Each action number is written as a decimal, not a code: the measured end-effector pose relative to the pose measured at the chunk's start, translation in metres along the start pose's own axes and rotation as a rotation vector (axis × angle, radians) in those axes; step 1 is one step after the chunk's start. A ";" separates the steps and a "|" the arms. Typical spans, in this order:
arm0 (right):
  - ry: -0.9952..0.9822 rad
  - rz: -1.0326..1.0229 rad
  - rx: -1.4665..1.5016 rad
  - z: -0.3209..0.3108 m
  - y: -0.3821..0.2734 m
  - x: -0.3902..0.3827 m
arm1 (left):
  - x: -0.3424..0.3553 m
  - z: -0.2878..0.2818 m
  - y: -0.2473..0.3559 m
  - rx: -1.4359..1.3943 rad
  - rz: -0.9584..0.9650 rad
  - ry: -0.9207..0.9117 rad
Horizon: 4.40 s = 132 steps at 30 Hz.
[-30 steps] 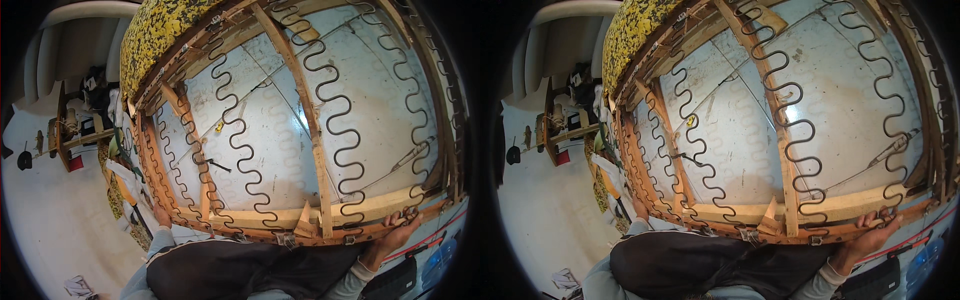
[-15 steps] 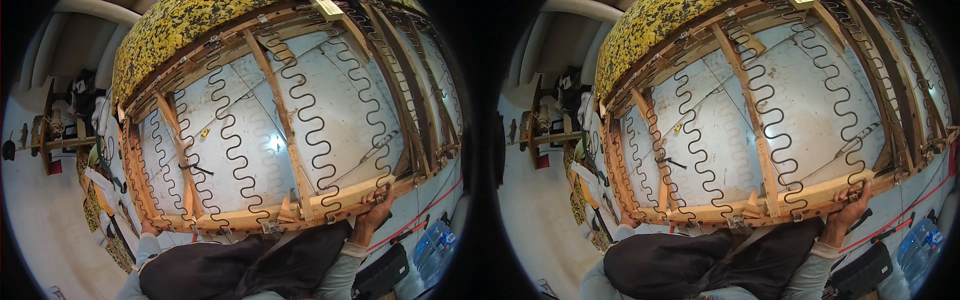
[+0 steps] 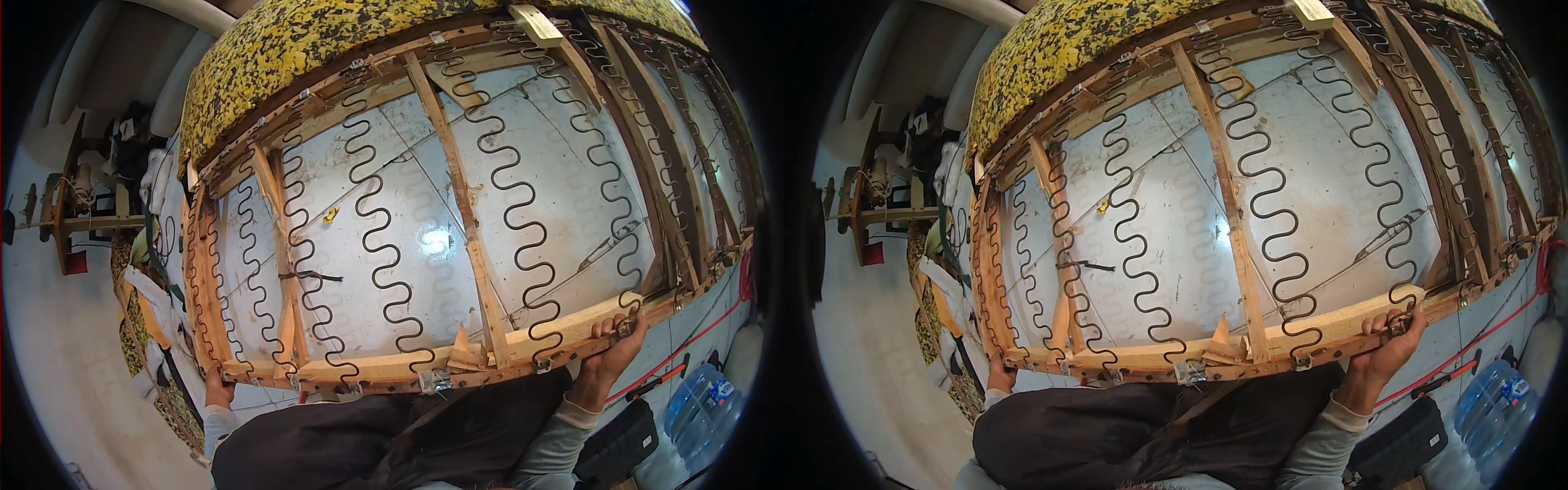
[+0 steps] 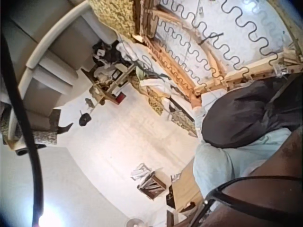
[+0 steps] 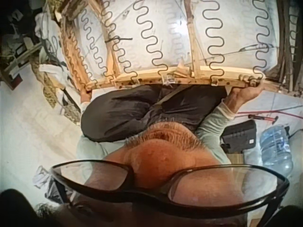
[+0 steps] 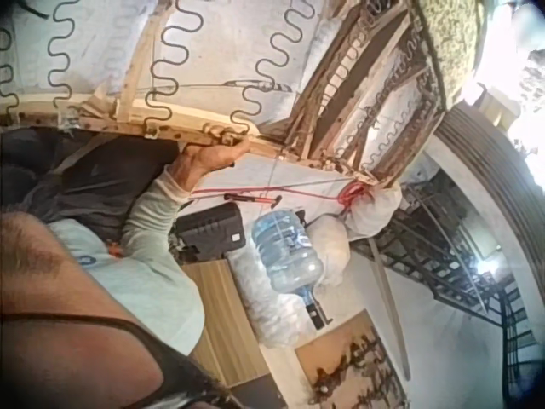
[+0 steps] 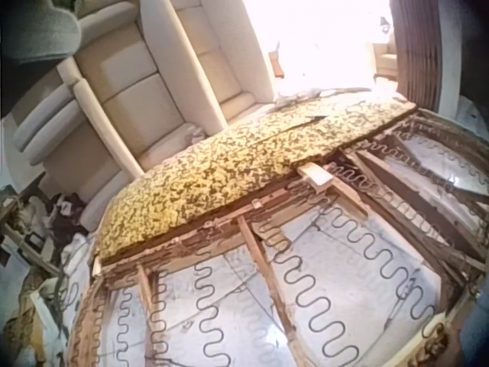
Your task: Attaching fabric support straps to a wooden furniture frame over metal springs using a staple gun and pliers.
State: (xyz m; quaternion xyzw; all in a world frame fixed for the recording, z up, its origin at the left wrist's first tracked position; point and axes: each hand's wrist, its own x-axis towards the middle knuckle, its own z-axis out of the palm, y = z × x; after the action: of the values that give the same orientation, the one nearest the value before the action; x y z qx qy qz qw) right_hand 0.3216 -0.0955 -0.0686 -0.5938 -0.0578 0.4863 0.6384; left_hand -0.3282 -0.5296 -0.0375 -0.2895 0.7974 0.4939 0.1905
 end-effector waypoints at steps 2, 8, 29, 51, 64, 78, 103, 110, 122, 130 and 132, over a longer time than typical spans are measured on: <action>0.044 -0.038 0.018 0.003 -0.001 -0.002 | -0.002 -0.001 0.004 -0.004 0.066 -0.027; 0.076 -0.034 -0.022 -0.006 0.010 0.005 | 0.019 0.010 0.000 -0.022 -0.037 -0.018; -0.763 -0.087 -0.814 0.240 0.092 0.074 | 0.045 0.031 -0.033 0.017 -0.004 0.157; -0.461 -0.469 -1.547 0.242 0.087 0.096 | 0.050 0.024 -0.029 0.159 -0.032 0.016; -0.734 -1.074 -1.214 0.068 0.029 -0.129 | 0.003 0.031 0.002 0.240 0.072 0.188; -1.345 -0.945 -1.464 0.072 0.077 -0.159 | 0.069 0.007 0.012 0.575 0.496 0.271; -1.162 -1.040 -1.407 0.052 0.094 -0.179 | 0.068 -0.002 0.012 0.912 0.765 0.375; -0.911 -0.749 -1.476 0.055 0.106 -0.204 | 0.056 -0.006 0.022 1.001 1.054 0.386; -0.793 -0.738 -1.558 0.060 0.130 -0.204 | 0.087 0.002 0.038 0.748 0.537 0.143; -0.902 -0.672 -1.673 0.072 0.139 -0.201 | 0.103 0.014 0.046 0.803 0.734 0.259; -0.769 -0.540 -1.686 0.073 0.141 -0.204 | 0.106 0.013 0.049 0.727 0.660 0.201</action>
State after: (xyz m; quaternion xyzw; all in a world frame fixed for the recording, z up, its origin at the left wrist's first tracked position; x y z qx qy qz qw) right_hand 0.0907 -0.2100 -0.0597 -0.6240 -0.7277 0.2831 0.0299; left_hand -0.4401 -0.5297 -0.0724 0.0172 0.9815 0.1876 0.0346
